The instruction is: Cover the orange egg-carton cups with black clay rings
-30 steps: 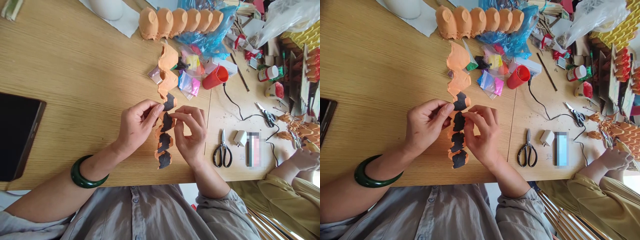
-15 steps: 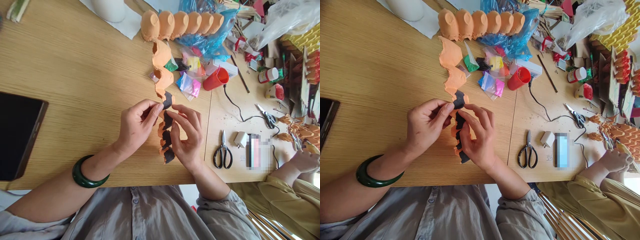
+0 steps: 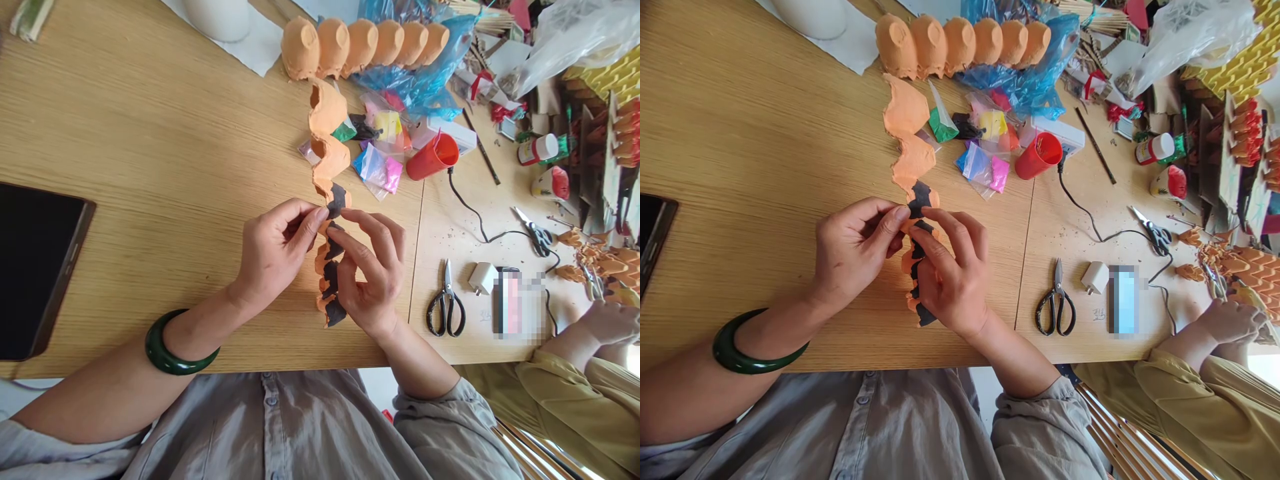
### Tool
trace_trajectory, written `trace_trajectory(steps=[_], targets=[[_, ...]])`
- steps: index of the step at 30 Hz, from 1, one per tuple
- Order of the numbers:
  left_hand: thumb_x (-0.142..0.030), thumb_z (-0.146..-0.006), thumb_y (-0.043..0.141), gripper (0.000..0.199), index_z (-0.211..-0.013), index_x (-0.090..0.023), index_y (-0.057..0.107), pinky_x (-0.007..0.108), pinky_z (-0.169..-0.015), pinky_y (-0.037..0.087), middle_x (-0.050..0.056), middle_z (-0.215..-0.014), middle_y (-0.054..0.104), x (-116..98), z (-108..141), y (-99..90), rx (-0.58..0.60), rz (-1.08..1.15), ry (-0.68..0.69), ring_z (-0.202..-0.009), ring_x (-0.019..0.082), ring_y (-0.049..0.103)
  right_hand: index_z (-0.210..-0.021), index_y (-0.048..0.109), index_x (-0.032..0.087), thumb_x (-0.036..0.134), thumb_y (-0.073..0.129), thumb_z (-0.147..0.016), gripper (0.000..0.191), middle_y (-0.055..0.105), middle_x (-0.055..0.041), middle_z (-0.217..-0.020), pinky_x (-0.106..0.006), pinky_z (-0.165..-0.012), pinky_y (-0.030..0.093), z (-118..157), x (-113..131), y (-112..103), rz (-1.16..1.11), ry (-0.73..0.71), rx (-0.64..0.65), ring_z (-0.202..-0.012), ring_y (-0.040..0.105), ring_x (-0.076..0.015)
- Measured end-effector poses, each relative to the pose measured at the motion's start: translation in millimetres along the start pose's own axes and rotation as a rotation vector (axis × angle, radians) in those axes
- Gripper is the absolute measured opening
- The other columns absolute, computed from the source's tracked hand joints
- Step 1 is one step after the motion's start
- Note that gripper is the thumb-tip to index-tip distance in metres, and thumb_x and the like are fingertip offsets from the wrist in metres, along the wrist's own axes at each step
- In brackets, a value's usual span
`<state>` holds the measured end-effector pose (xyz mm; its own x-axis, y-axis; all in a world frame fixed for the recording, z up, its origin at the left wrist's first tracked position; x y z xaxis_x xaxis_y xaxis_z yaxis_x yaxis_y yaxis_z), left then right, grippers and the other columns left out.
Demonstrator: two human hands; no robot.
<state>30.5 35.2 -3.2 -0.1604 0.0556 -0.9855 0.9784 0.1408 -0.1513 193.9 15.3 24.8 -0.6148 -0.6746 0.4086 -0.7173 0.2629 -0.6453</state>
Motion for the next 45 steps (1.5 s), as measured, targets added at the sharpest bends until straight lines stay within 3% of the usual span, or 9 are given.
trace_trajectory(steps=[5, 8, 10, 13, 16, 26, 31, 36, 45], targets=[[-0.060, -0.105, 0.071, 0.044, -0.081, -0.024, 0.070, 0.029, -0.056, 0.044, -0.002, -0.061, 0.059, -1.1, -1.0, -0.4, 0.003, 0.033, -0.049, -0.055, 0.013, 0.052, -0.141, 0.074, 0.036, 0.006, 0.055, -0.103, 0.052, 0.076, -0.0081, -0.146, -0.060, -0.114, 0.062, 3.3, -7.5, -1.6, -0.053, 0.082, 0.024, -0.138, 0.068, -0.0307], [-0.063, -0.104, 0.071, 0.045, -0.081, -0.024, 0.070, 0.028, -0.053, 0.043, -0.002, -0.060, 0.058, -2.7, -1.9, -0.3, 0.026, 0.059, -0.075, -0.054, 0.013, 0.053, -0.148, 0.071, 0.032, 0.023, 0.054, -0.112, 0.041, 0.074, -0.0116, -0.149, -0.056, -0.113, 0.065, 6.4, -30.9, 1.4, -0.218, 0.335, 0.010, -0.139, 0.071, -0.0291], [-0.064, -0.103, 0.072, 0.046, -0.081, -0.023, 0.070, 0.027, -0.052, 0.043, -0.002, -0.060, 0.058, -3.8, -2.6, 0.2, 0.055, 0.083, -0.086, -0.053, 0.013, 0.054, -0.152, 0.067, 0.032, 0.041, 0.057, -0.115, 0.039, 0.076, -0.0114, -0.148, -0.047, -0.103, 0.071, 9.1, -50.7, 9.6, -0.388, 0.517, 0.013, -0.129, 0.077, -0.0250], [-0.068, -0.100, 0.075, 0.049, -0.080, -0.023, 0.069, 0.027, -0.051, 0.042, -0.002, -0.061, 0.058, -4.6, -4.0, 1.2, 0.107, 0.119, -0.103, -0.054, 0.013, 0.055, -0.154, 0.065, 0.034, 0.070, 0.060, -0.109, 0.058, 0.082, -0.0080, -0.140, -0.044, -0.096, 0.074, 11.0, -68.6, 29.9, -0.687, 0.684, 0.179, -0.118, 0.083, -0.0235], [-0.070, -0.097, 0.078, 0.051, -0.079, -0.023, 0.068, 0.028, -0.050, 0.042, -0.002, -0.061, 0.058, -2.8, -5.7, 3.7, 0.174, 0.155, -0.122, -0.053, 0.013, 0.055, -0.152, 0.068, 0.034, 0.088, 0.070, -0.094, 0.079, 0.086, -0.0056, -0.131, -0.047, -0.099, 0.075, 9.2, -67.9, 38.1, -0.841, 0.708, 0.223, -0.120, 0.084, -0.0268], [-0.067, -0.086, 0.085, 0.052, -0.068, -0.021, 0.068, 0.027, -0.046, 0.033, 0.002, -0.064, 0.055, 16.9, -8.0, 16.6, 0.353, 0.451, -0.434, -0.056, 0.013, 0.046, -0.165, 0.057, 0.037, 0.083, 0.070, -0.098, 0.083, 0.085, -0.0052, -0.132, -0.044, -0.089, 0.078, 22.7, -68.6, 49.2, -0.760, 0.756, 0.056, -0.116, 0.086, -0.0272], [-0.051, -0.082, 0.087, 0.045, -0.061, -0.020, 0.061, 0.026, -0.048, 0.031, 0.000, -0.062, 0.049, 14.3, -7.9, 13.4, 0.385, 0.410, -0.451, -0.057, 0.012, 0.042, -0.167, 0.055, 0.039, 0.076, 0.075, -0.099, 0.080, 0.084, -0.0051, -0.136, -0.047, -0.094, 0.078, 26.5, -70.2, 52.1, -0.744, 0.747, 0.050, -0.119, 0.085, -0.0274], [-0.046, -0.074, 0.087, 0.029, -0.070, -0.019, 0.074, 0.024, -0.049, 0.029, -0.001, -0.062, 0.049, 16.4, -8.0, 12.0, 0.395, 0.370, -0.468, -0.057, 0.011, 0.041, -0.165, 0.056, 0.037, 0.073, 0.078, -0.098, 0.079, 0.084, -0.0064, -0.137, -0.047, -0.098, 0.077, 26.6, -67.1, 50.9, -0.759, 0.727, -0.005, -0.123, 0.084, -0.0268], [-0.046, -0.077, 0.079, 0.037, -0.058, -0.021, 0.058, 0.026, -0.050, 0.033, 0.001, -0.062, 0.051, 12.2, -6.8, 12.1, 0.379, 0.394, -0.513, -0.058, 0.012, 0.043, -0.167, 0.053, 0.038, 0.072, 0.074, -0.102, 0.076, 0.083, -0.0069, -0.138, -0.046, -0.094, 0.077, 27.1, -62.5, 47.5, -0.772, 0.702, -0.010, -0.121, 0.084, -0.0270]])
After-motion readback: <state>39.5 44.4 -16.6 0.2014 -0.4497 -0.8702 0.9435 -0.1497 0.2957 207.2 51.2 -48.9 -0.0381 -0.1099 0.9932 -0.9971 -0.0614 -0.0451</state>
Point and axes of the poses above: each hand's wrist, its own z-axis away from the middle knuckle, its own y-axis out of the palm, x = y × z, the point moved 4 cm from there along -z, towards the middle knuckle
